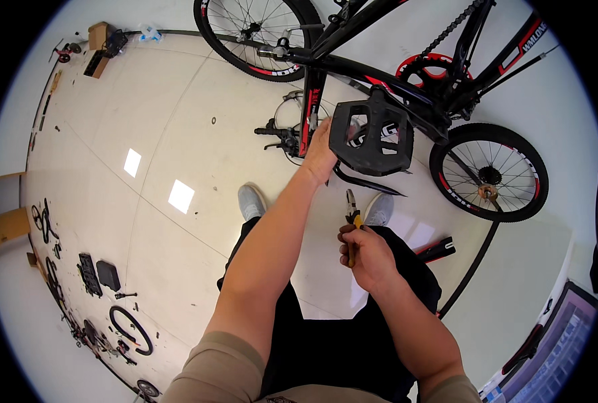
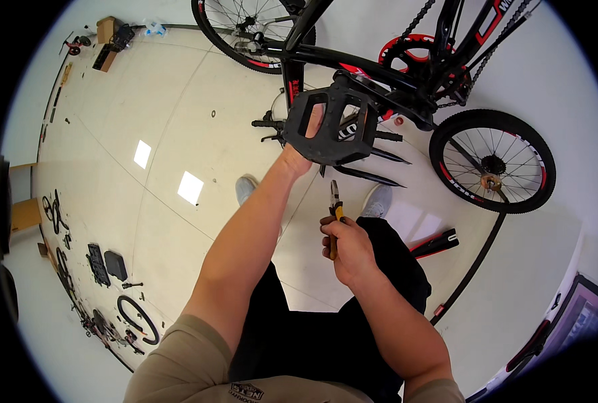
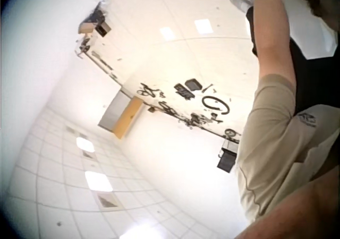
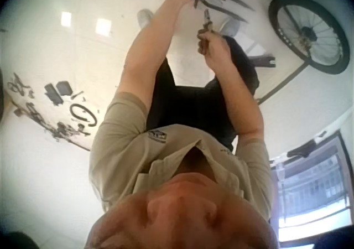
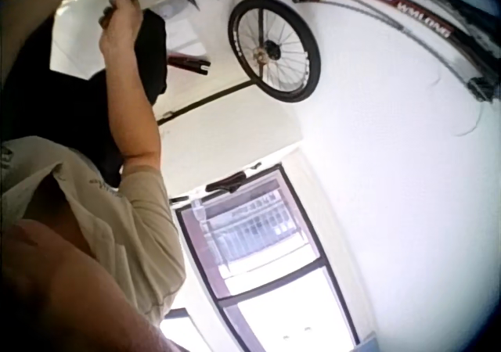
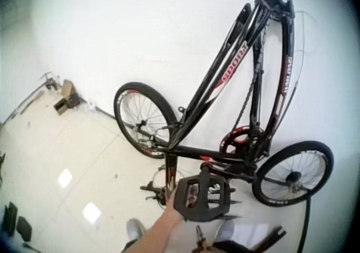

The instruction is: The person uses pliers to remove a small metal component from a bicycle pedal. They then reattach the pedal to the crank arm and tighten it with the pliers.

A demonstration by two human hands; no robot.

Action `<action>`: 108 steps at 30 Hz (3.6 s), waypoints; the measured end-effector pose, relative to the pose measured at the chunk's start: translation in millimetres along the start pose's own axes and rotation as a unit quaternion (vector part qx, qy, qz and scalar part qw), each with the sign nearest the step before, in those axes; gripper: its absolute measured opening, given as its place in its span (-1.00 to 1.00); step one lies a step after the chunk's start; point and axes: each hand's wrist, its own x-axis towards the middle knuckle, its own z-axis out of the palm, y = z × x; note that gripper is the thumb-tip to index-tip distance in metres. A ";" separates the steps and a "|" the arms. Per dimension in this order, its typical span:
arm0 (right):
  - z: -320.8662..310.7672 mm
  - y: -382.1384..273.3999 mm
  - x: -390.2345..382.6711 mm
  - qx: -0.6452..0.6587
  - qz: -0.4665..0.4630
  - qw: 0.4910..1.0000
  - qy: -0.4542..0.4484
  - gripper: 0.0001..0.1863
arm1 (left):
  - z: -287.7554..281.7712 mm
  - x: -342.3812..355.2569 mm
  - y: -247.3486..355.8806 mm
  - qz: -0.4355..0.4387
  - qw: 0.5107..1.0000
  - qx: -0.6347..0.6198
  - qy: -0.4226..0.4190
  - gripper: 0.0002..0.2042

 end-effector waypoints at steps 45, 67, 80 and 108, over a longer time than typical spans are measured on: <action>-22.6 106.6 10.6 0.022 -0.055 0.998 0.011 -0.97 | 208.2 -465.4 406.0 0.472 0.530 0.648 -0.278 -0.63; -13.9 114.9 -9.9 0.018 -0.082 0.996 0.036 -0.96 | 257.2 -512.4 378.8 0.481 0.442 0.710 -0.261 -0.67; -14.9 113.2 -11.2 0.019 -0.072 0.997 0.022 -0.96 | 278.0 -495.2 369.4 0.425 0.428 0.752 -0.268 -0.63; -25.4 111.0 -24.5 -0.182 -0.112 0.972 0.101 -0.92 | -60.6 -336.9 79.3 0.020 0.916 -0.399 -0.030 -0.47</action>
